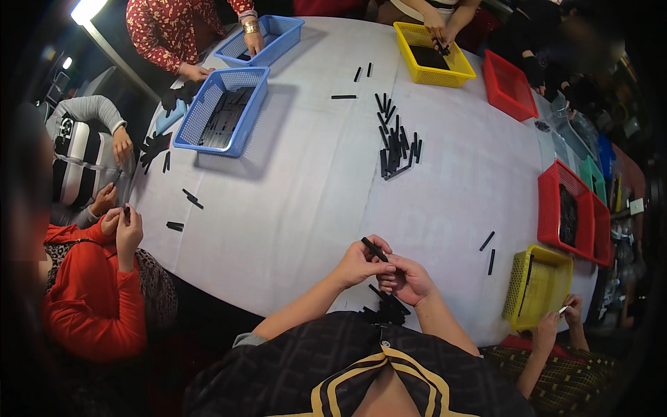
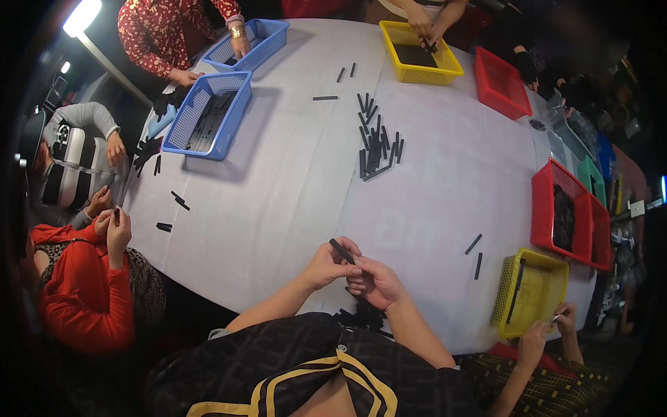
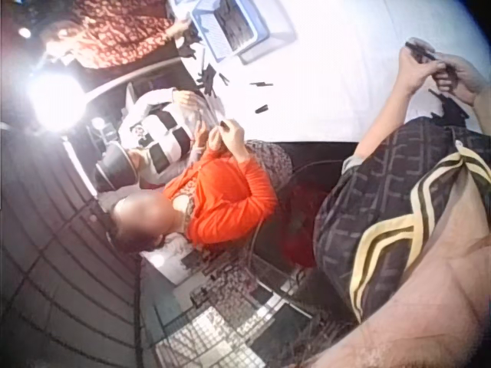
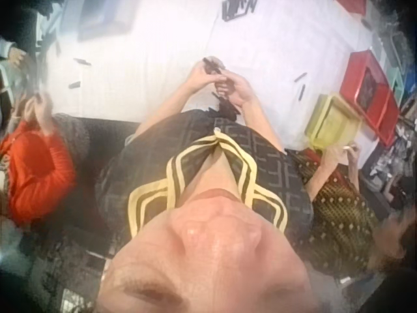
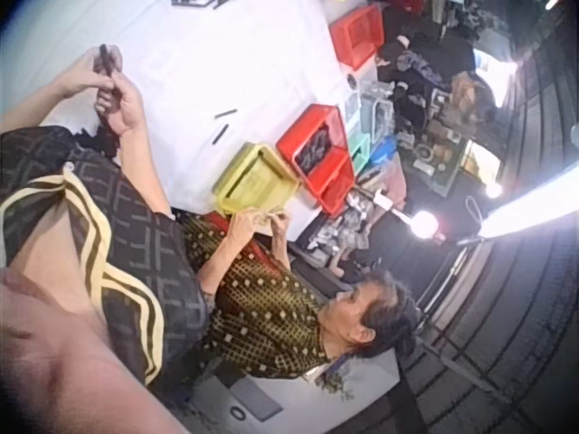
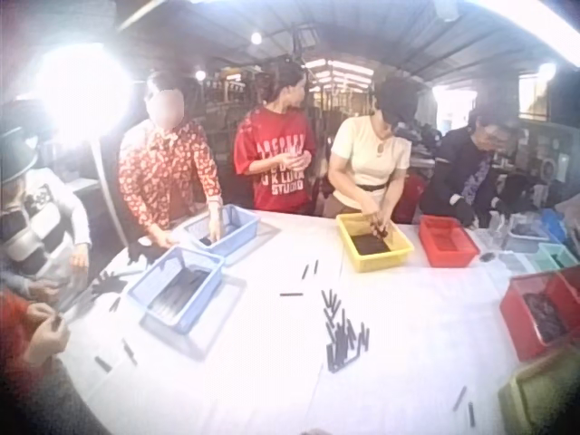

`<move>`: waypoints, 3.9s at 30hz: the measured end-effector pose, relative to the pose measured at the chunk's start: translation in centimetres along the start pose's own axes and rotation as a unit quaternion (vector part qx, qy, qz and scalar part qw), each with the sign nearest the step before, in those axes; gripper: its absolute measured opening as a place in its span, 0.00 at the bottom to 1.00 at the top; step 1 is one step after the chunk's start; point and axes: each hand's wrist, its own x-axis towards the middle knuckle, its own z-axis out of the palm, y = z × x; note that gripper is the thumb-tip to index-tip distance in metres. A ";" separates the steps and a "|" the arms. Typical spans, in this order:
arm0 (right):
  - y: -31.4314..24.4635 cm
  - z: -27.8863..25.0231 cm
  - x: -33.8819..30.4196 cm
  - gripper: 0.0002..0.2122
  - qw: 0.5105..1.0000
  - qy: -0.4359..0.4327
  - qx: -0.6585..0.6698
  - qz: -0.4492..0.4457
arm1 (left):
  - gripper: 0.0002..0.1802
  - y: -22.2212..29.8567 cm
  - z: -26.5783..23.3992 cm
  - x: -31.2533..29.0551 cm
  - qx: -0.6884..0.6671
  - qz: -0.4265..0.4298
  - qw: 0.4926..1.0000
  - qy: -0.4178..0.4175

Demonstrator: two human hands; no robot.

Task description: The person repeatedly picks up small black plastic components from a table and joins two pieces together by hand. They place the assembled units into a yellow basket. Other people at the table perform the same task.

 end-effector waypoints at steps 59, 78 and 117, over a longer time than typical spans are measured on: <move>5.6 6.7 -3.8 0.16 0.947 0.140 -0.243 -0.159 | 0.13 4.1 3.2 -6.8 -0.007 0.075 0.996 0.037; 4.6 7.5 -4.9 0.18 0.937 0.071 -0.313 -0.138 | 0.13 5.2 0.7 -7.5 -0.010 0.091 0.996 0.020; 5.4 5.8 -2.8 0.16 0.816 0.164 -0.490 -0.259 | 0.13 4.2 1.1 -7.1 -0.016 -0.009 0.998 0.066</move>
